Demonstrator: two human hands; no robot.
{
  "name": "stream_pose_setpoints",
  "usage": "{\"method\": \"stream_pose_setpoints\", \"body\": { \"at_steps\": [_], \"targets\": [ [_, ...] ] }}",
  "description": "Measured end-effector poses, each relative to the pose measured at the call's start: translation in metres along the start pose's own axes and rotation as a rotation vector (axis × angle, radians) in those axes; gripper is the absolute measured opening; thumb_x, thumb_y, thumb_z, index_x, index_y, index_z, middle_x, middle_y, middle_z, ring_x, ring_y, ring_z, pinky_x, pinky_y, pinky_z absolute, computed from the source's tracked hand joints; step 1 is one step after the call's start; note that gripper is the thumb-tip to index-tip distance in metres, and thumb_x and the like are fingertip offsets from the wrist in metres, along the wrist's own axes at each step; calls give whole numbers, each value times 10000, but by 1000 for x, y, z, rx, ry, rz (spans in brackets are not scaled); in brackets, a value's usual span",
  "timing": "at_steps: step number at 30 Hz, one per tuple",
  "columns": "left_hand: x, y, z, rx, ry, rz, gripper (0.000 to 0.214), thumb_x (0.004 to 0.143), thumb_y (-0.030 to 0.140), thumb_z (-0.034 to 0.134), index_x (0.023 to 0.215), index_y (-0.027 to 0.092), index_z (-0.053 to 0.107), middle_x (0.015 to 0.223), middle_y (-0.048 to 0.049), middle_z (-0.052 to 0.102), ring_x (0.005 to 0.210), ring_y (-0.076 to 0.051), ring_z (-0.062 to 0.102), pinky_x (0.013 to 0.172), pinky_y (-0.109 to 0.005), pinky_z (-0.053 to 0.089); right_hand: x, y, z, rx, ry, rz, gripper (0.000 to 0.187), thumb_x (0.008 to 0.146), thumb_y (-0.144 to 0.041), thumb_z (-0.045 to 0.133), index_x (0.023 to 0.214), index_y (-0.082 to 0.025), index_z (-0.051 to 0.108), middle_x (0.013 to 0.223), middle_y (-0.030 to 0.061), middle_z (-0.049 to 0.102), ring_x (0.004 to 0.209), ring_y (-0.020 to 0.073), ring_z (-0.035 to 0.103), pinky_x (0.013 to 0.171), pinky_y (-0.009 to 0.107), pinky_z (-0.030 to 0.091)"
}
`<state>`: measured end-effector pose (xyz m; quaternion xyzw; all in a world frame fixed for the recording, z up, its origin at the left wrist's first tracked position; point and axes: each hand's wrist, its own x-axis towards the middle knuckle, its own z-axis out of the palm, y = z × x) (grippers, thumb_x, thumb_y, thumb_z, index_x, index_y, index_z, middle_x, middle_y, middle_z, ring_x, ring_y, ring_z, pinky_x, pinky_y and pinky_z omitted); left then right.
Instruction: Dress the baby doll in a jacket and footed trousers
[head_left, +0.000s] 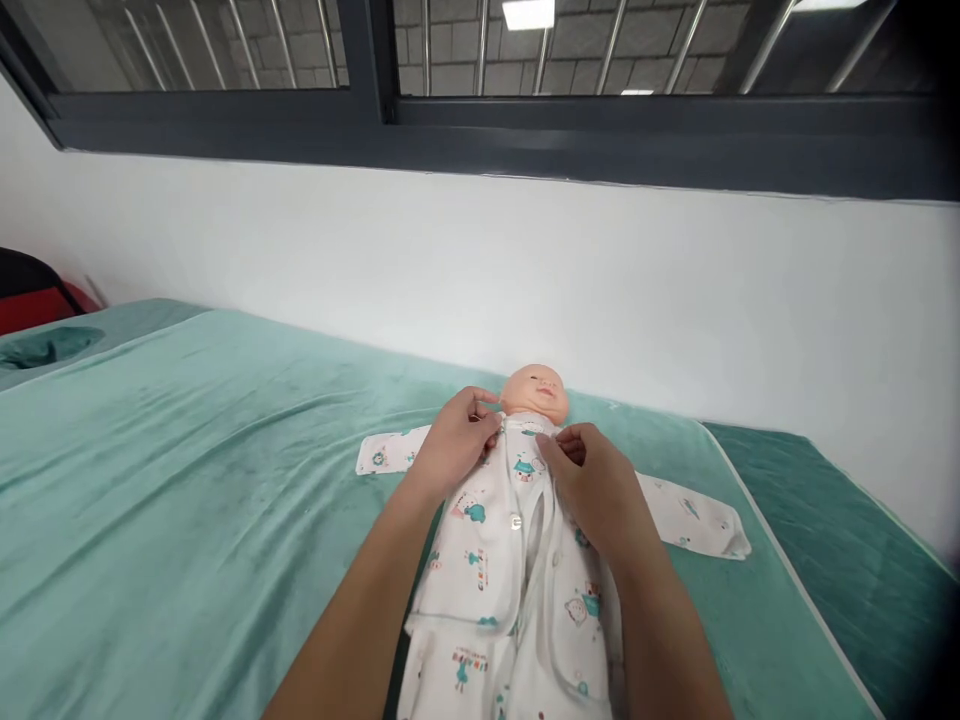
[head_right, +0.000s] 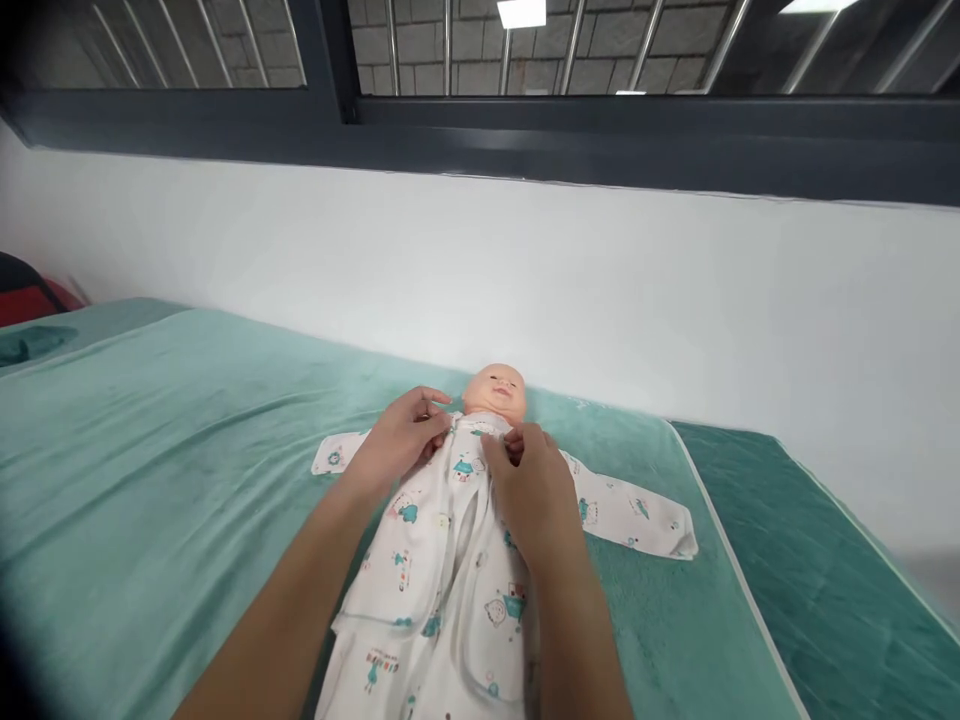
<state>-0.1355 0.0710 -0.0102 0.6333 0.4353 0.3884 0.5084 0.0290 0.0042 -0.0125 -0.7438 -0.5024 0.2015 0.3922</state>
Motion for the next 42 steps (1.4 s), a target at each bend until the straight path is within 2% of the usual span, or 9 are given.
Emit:
{"method": "stream_pose_setpoints", "body": {
  "at_steps": [3,7,9,14,16,20,27,36,42],
  "targets": [
    [-3,6,2,269,33,27,294,820,460,605,1024,249,627,814,3,621,660,-132,551,558,-237,392,-2,-2,-3,-24,-40,26,299,829,-540,557,884,-246,566,901,24,687,808,219,613,696,336,426],
    [-4,8,-1,401,7,7,210,808,346,588,981,243,646,743,12,623,627,-135,535,555,-243,371,1,1,-3,1,-25,44,237,853,-475,526,849,-246,589,847,12,693,776,209,613,675,326,413],
    [-1,7,-4,282,6,-3,205,785,291,590,973,232,648,715,18,597,608,-125,516,550,-237,366,3,3,-2,31,-3,34,208,847,-433,538,824,-238,607,817,10,695,766,203,611,684,322,409],
    [1,5,-2,-318,71,-149,296,763,315,630,1044,227,599,689,39,523,577,-111,501,530,-231,398,5,4,-2,256,23,67,188,794,-400,611,809,-221,669,784,7,701,729,185,599,677,301,409],
    [1,6,0,-350,67,-165,287,769,329,638,1035,231,598,682,43,519,570,-108,494,526,-229,391,5,3,-2,400,24,73,220,783,-421,631,836,-215,687,791,13,705,724,181,595,663,290,415],
    [1,5,3,-23,89,-66,171,800,314,611,934,214,648,702,31,552,600,-105,486,546,-231,358,4,-2,1,494,22,52,238,771,-422,667,857,-204,707,800,20,711,751,187,612,695,292,429],
    [2,8,12,397,92,234,261,904,346,517,992,218,726,916,-34,645,891,-186,598,835,-312,444,6,6,5,550,-32,43,277,785,-419,677,952,-212,754,884,28,739,849,212,643,757,310,440],
    [9,3,18,381,-64,303,317,958,367,449,1058,255,729,1027,-15,703,971,-188,622,858,-308,446,10,9,7,495,-19,-10,283,821,-412,625,977,-233,779,953,20,758,935,228,655,834,317,457],
    [14,1,20,429,-53,342,224,902,265,503,970,215,710,995,-30,682,879,-176,607,784,-297,451,9,6,10,456,2,-39,293,788,-405,646,957,-203,774,904,32,750,891,222,656,815,310,460]
  ]
}}
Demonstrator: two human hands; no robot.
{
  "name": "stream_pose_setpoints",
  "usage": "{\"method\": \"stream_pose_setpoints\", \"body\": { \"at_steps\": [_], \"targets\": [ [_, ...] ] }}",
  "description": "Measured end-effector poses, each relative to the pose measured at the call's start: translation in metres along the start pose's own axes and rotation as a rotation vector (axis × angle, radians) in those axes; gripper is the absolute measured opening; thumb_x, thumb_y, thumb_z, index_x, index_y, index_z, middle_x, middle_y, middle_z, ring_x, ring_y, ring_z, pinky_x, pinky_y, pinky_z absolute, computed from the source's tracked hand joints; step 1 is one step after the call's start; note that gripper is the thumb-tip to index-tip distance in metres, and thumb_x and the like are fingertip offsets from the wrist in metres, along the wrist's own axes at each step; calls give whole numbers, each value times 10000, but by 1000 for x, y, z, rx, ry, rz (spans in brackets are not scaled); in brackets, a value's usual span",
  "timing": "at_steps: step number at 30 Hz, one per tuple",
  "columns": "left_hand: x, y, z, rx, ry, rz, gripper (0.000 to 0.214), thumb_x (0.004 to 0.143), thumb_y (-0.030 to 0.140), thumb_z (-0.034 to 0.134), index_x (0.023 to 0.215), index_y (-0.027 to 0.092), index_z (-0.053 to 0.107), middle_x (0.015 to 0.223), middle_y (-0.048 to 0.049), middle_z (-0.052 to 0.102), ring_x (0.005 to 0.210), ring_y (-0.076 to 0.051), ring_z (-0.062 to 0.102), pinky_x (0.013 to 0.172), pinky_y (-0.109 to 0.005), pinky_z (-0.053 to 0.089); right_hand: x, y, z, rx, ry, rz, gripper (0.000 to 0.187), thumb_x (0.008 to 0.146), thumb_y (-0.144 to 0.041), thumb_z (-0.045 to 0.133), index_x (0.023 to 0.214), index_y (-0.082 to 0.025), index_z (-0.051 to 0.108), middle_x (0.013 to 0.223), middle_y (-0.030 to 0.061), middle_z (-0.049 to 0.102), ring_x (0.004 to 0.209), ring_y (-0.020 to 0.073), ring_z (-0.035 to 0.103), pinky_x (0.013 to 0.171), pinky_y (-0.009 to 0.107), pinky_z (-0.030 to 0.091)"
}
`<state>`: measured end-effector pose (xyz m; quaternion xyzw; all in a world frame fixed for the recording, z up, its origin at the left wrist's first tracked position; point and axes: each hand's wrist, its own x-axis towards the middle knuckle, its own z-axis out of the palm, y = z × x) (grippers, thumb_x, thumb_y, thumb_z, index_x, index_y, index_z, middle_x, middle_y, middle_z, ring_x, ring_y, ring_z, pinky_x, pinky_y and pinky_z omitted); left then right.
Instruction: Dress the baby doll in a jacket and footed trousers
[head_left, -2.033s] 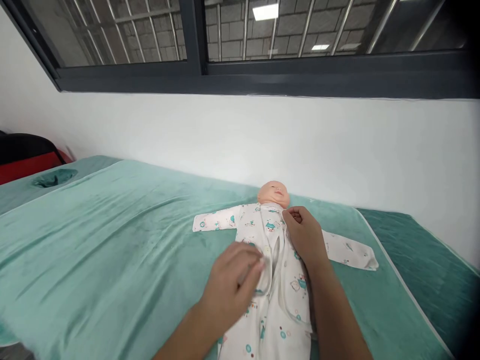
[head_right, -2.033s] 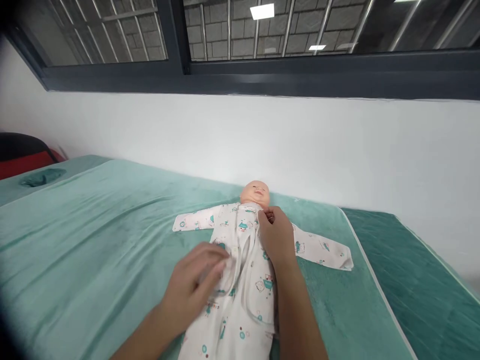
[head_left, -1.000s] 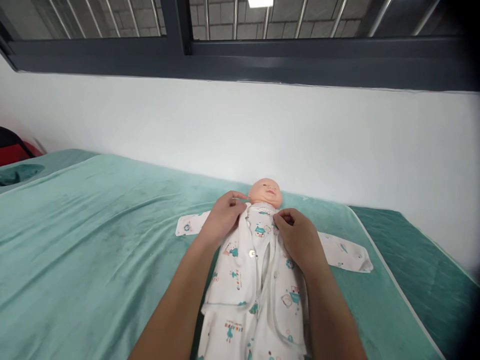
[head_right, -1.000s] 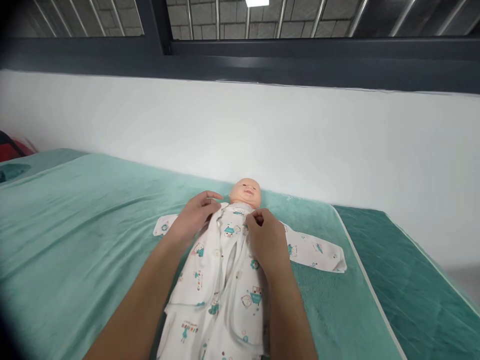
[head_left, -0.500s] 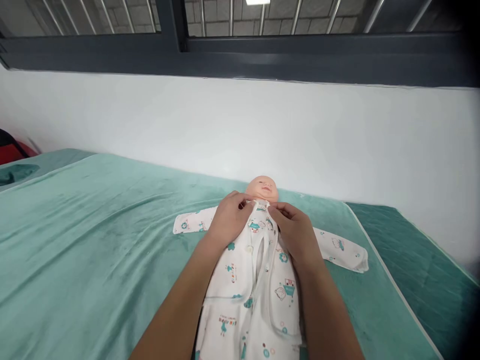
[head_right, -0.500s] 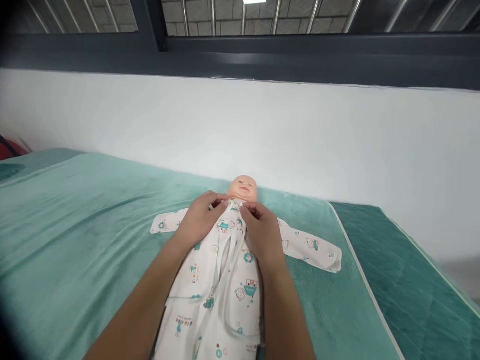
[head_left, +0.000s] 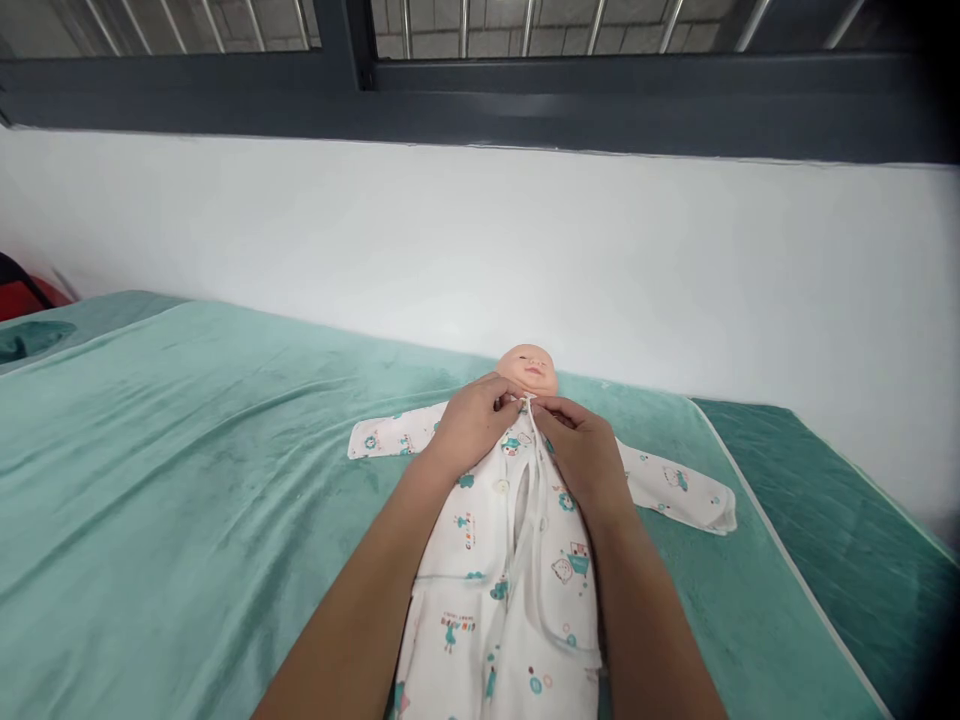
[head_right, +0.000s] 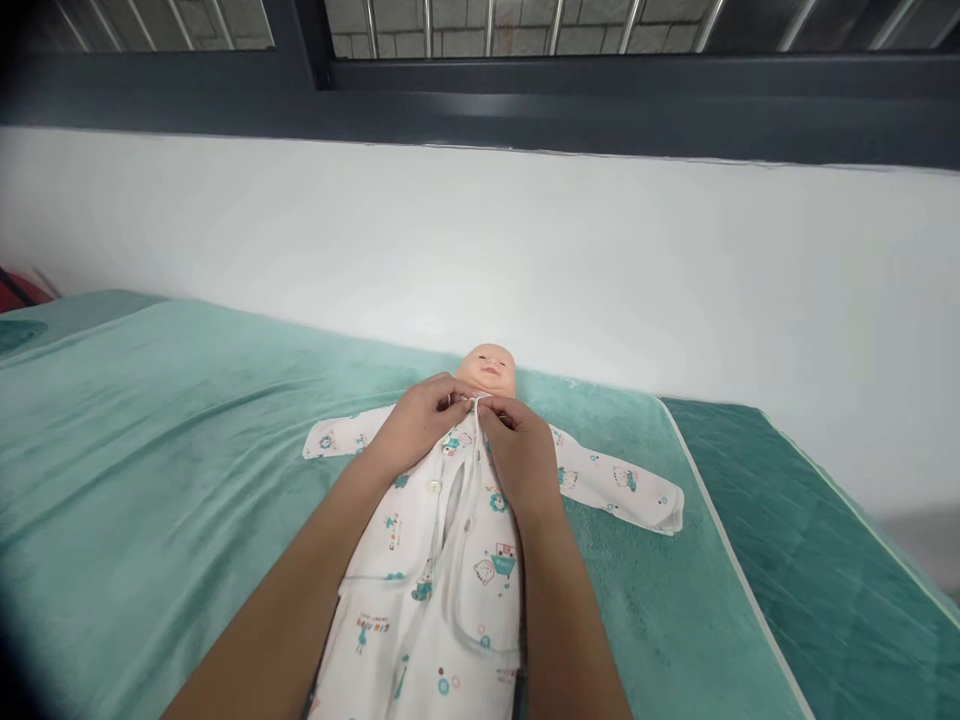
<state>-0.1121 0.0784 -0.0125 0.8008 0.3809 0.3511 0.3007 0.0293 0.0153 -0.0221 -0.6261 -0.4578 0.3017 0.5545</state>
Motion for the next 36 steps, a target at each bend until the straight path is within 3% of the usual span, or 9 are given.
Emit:
{"method": "stream_pose_setpoints", "body": {
  "at_steps": [5,12,19,26,36],
  "targets": [
    [0,0,3,11,56,35,152,895,220,504,821,195,633,939,-36,661,881,-177,595,804,-296,445,-2,-2,2,-48,57,-6,280,763,-405,658,926,-204,764,842,27,719,752,190,608,713,298,445],
    [0,0,5,-36,78,-16,152,907,229,488,829,196,614,894,-27,687,830,-177,610,752,-297,434,-3,-2,4,-84,86,-40,268,776,-394,644,946,-215,748,810,13,674,651,149,524,648,282,404],
    [-1,0,3,-192,10,-106,161,898,301,523,863,191,635,910,-23,706,853,-174,630,758,-280,448,-2,0,5,-144,43,-87,247,794,-376,611,939,-227,744,784,5,657,654,154,528,673,291,404],
    [-2,1,5,-219,16,-105,185,890,360,552,912,202,646,956,-26,716,874,-167,636,781,-274,463,3,3,7,-251,-1,-99,211,785,-350,597,915,-228,711,855,8,642,655,144,509,695,295,408],
    [0,-7,8,-237,15,-112,134,841,251,552,909,203,656,857,-4,663,751,-132,573,705,-250,438,3,4,7,-271,15,-50,247,773,-339,611,981,-223,679,921,11,644,700,153,541,724,303,414]
  ]
}}
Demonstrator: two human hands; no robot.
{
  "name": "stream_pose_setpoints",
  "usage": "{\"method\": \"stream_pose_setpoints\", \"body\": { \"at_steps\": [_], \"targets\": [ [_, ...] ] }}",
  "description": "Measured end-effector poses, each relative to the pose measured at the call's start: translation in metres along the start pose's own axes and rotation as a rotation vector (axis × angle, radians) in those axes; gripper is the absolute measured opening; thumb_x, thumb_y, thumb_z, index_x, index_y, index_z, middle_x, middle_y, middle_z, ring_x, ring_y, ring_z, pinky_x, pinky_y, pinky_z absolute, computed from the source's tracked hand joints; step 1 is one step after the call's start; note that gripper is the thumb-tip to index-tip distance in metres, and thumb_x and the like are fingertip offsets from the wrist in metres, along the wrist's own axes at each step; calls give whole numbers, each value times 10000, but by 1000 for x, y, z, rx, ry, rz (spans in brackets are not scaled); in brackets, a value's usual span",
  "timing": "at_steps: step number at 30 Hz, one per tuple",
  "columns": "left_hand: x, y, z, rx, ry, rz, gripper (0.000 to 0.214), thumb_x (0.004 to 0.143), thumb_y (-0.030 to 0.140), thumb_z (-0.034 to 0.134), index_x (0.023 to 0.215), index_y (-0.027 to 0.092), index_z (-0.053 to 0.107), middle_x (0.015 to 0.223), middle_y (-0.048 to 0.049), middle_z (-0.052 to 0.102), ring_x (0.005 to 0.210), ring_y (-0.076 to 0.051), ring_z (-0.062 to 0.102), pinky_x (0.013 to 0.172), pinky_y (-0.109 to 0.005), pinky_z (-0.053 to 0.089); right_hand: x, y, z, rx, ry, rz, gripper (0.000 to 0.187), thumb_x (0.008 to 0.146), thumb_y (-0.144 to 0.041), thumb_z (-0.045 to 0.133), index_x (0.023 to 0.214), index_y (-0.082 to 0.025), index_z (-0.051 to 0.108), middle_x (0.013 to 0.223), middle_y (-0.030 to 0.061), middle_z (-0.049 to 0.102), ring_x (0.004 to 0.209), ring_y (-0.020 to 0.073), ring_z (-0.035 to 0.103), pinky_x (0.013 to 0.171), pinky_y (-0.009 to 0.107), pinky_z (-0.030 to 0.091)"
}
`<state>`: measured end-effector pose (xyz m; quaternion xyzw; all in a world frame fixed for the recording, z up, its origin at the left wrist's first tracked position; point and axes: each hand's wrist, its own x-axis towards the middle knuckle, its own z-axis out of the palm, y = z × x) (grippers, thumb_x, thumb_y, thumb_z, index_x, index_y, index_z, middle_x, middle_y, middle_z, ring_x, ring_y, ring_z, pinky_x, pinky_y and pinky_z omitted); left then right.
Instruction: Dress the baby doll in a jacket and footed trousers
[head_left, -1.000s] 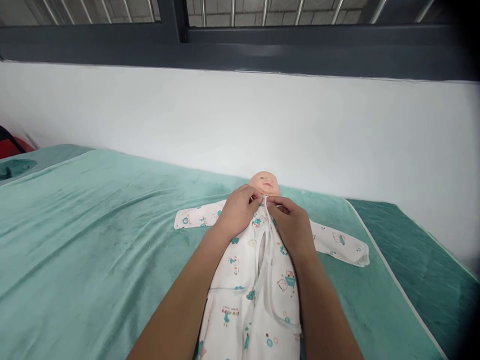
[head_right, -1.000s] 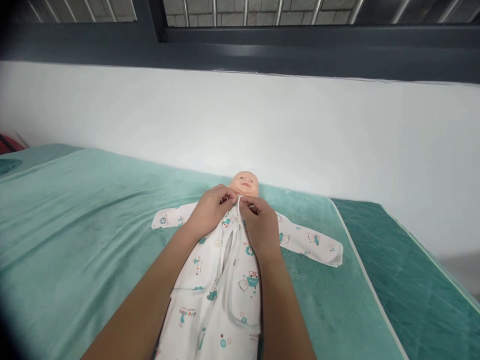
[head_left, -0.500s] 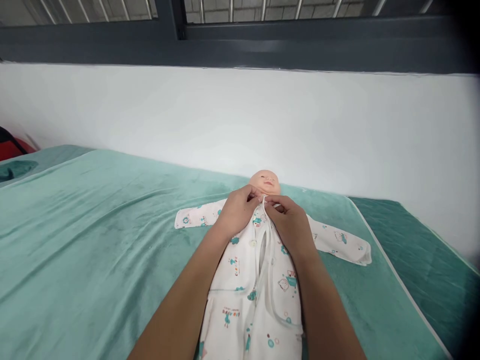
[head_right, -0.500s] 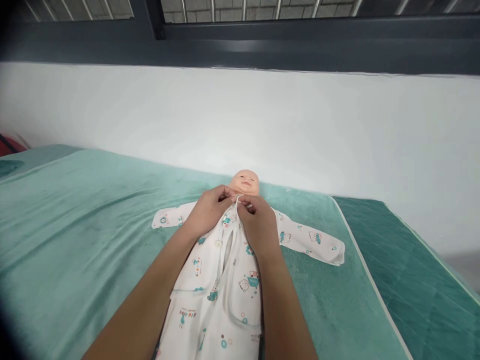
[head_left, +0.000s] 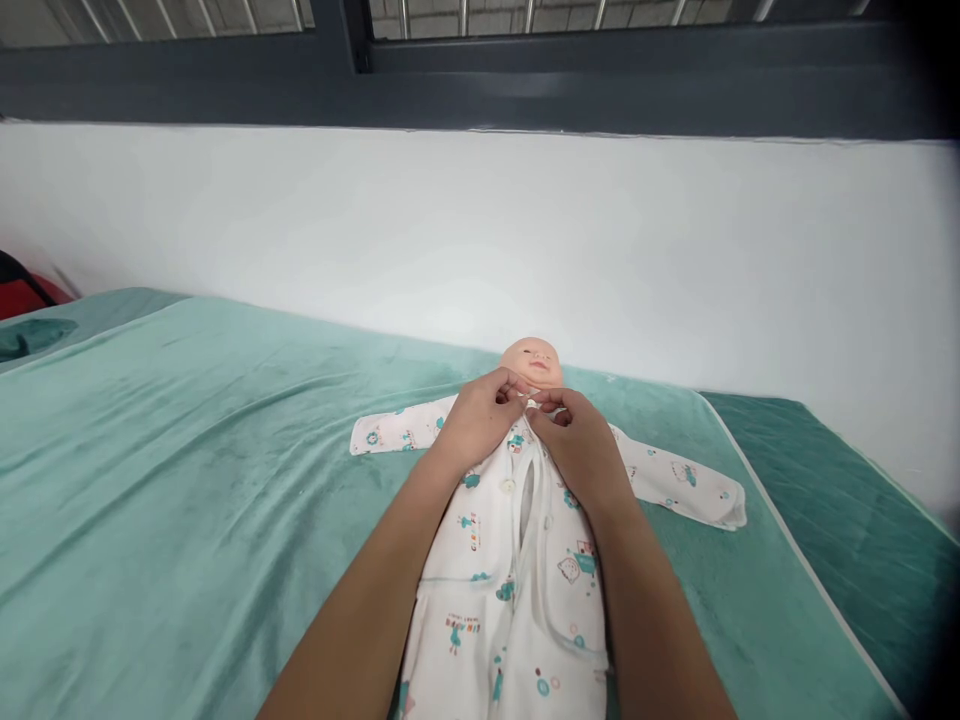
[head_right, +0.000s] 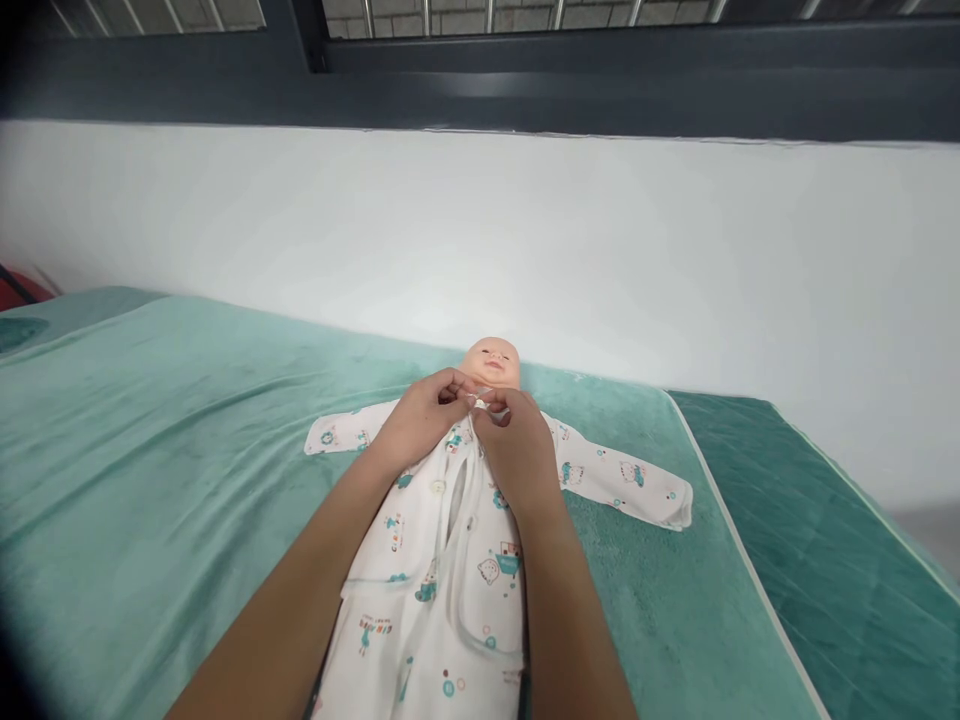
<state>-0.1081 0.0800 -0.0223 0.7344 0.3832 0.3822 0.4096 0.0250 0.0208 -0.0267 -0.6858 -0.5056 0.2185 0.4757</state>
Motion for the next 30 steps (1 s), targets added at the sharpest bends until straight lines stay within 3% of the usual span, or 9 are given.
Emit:
{"method": "stream_pose_setpoints", "body": {
  "at_steps": [5,14,25,30],
  "targets": [
    [-1,3,-2,23,-13,14,199,852,244,525,933,220,705,772,11,615,705,-130,532,677,-249,413,-3,-1,-1,38,52,25,183,779,-341,612,900,-217,671,844,10,670,710,167,566,707,296,409],
    [-2,6,-3,49,-21,62,249,853,200,539,946,242,766,1071,-40,692,965,-185,632,907,-309,466,-5,-3,-3,6,101,-4,246,847,-396,557,770,-208,695,749,18,679,703,187,551,693,306,375],
    [-3,12,-4,124,-9,21,181,851,306,584,884,196,724,904,-32,662,788,-166,583,736,-289,442,-6,-4,-3,5,100,-15,264,856,-409,564,760,-209,706,808,18,690,764,191,577,715,301,384],
    [-2,11,-3,130,-15,9,153,827,308,586,743,187,630,866,-19,624,756,-154,550,700,-284,413,-6,-5,-3,-14,116,-5,274,874,-403,541,761,-214,705,773,8,673,740,181,567,718,303,378]
  ]
}}
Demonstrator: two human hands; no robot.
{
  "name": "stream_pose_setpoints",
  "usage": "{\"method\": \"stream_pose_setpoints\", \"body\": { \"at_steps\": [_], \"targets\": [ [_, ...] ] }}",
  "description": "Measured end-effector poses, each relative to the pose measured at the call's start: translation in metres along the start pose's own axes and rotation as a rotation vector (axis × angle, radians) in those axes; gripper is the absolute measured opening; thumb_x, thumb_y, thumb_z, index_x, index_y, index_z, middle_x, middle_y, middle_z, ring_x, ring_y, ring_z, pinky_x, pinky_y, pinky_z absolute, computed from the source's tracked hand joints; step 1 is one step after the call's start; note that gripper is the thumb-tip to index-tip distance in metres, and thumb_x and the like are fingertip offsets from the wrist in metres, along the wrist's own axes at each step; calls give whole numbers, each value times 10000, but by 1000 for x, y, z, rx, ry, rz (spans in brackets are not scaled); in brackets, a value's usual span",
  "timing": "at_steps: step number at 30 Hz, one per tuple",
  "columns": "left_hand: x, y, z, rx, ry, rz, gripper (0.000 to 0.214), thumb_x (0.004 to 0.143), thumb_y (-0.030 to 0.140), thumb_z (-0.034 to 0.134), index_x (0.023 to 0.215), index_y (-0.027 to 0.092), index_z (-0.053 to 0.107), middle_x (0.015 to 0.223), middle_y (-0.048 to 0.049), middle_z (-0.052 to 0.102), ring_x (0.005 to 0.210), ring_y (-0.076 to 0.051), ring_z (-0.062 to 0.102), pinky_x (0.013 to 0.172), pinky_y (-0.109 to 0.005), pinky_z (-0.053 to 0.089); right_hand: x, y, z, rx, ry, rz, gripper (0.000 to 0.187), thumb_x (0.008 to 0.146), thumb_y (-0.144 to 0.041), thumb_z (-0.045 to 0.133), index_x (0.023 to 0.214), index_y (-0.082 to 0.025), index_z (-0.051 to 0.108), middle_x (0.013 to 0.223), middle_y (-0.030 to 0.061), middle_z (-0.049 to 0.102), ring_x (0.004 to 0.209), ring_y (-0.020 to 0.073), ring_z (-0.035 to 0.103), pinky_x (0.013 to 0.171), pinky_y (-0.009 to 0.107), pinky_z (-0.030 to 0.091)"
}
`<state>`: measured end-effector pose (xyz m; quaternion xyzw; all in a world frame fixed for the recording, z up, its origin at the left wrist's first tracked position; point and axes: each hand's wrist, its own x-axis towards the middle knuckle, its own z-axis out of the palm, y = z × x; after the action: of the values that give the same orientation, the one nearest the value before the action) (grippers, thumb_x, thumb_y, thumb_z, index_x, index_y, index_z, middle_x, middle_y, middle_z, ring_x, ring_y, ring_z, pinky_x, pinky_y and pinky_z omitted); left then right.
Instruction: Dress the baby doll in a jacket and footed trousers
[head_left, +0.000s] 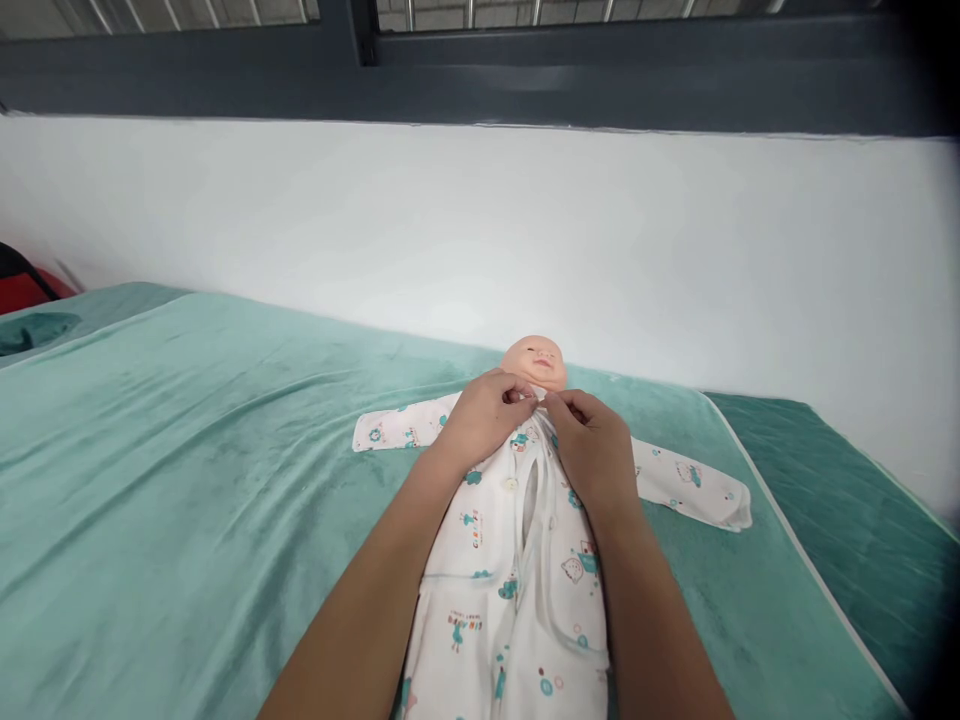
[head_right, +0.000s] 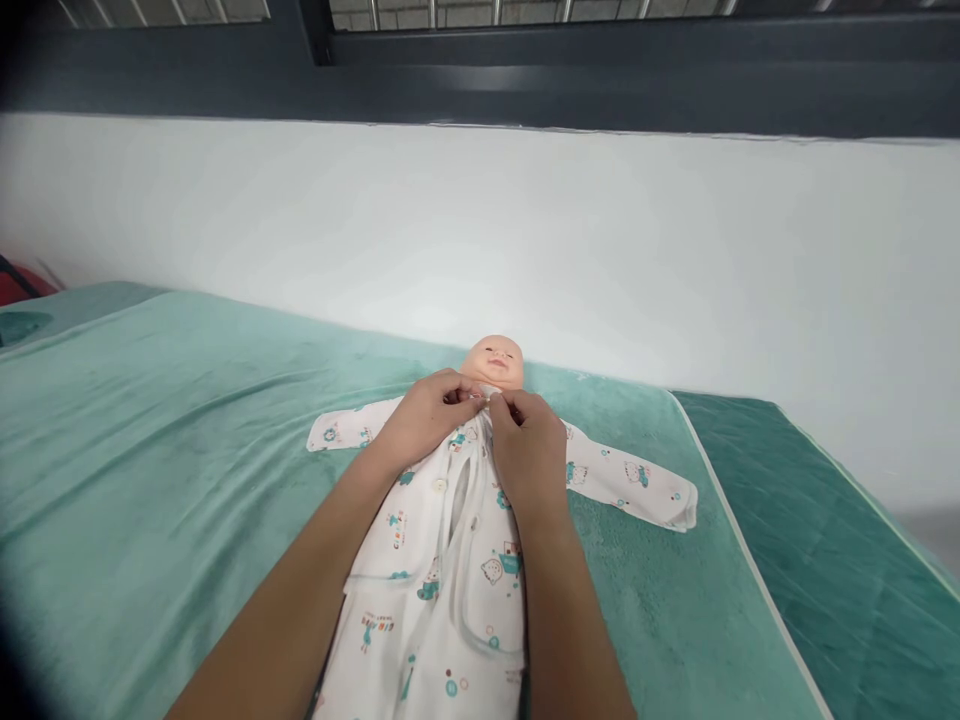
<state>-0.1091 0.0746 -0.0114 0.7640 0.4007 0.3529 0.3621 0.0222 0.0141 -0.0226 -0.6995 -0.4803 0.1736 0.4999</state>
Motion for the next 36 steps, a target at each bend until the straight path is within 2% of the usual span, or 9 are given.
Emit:
{"method": "stream_pose_setpoints", "body": {
  "at_steps": [4,10,15,18,21,24,29,36],
  "targets": [
    [1,-3,0,26,-11,-35,183,824,319,555,700,185,564,750,2,578,685,-145,506,624,-280,365,0,-1,0,-19,2,-17,257,855,-368,559,704,-206,690,813,15,685,764,179,575,718,299,383],
    [2,-6,-3,-159,-81,-136,202,811,343,551,742,171,632,730,8,603,672,-139,517,638,-272,389,-1,-3,1,-15,1,-27,242,837,-347,589,667,-200,678,805,18,692,763,178,586,701,295,384],
    [3,-4,-4,-254,-74,-182,237,798,368,575,708,163,650,668,-1,601,671,-159,547,647,-280,425,-2,-4,0,13,-12,-21,291,841,-371,586,619,-199,660,829,21,701,800,187,607,726,296,394],
    [3,-4,-4,-272,-63,-167,244,811,386,580,745,165,658,763,-14,644,757,-170,578,700,-278,444,-2,-5,-1,49,-18,5,309,844,-394,581,612,-201,648,861,16,711,845,198,618,746,297,398],
    [2,-6,-5,-307,-57,-122,221,824,373,588,889,186,686,907,-22,669,860,-167,588,765,-274,447,-2,-6,-2,75,-21,37,299,846,-398,579,630,-203,649,878,9,716,867,203,620,744,294,398],
    [1,-8,-7,-311,-90,-104,251,826,338,591,1008,209,703,957,-25,676,869,-161,582,769,-274,437,-2,-5,-2,91,-25,50,289,848,-398,577,649,-203,657,894,10,720,883,207,621,743,291,398],
    [1,-5,-9,-268,-124,-103,239,796,268,614,991,196,732,1066,-39,705,956,-177,605,838,-284,445,1,-2,-2,63,-43,3,268,866,-374,543,735,-206,706,926,23,722,901,213,623,769,301,393],
    [0,-3,-7,-233,-94,-61,266,862,376,582,988,198,735,1134,-57,711,1039,-206,628,923,-322,454,0,-2,-3,33,-47,11,226,849,-369,553,812,-219,718,860,24,709,801,201,600,743,312,391]
  ]
}}
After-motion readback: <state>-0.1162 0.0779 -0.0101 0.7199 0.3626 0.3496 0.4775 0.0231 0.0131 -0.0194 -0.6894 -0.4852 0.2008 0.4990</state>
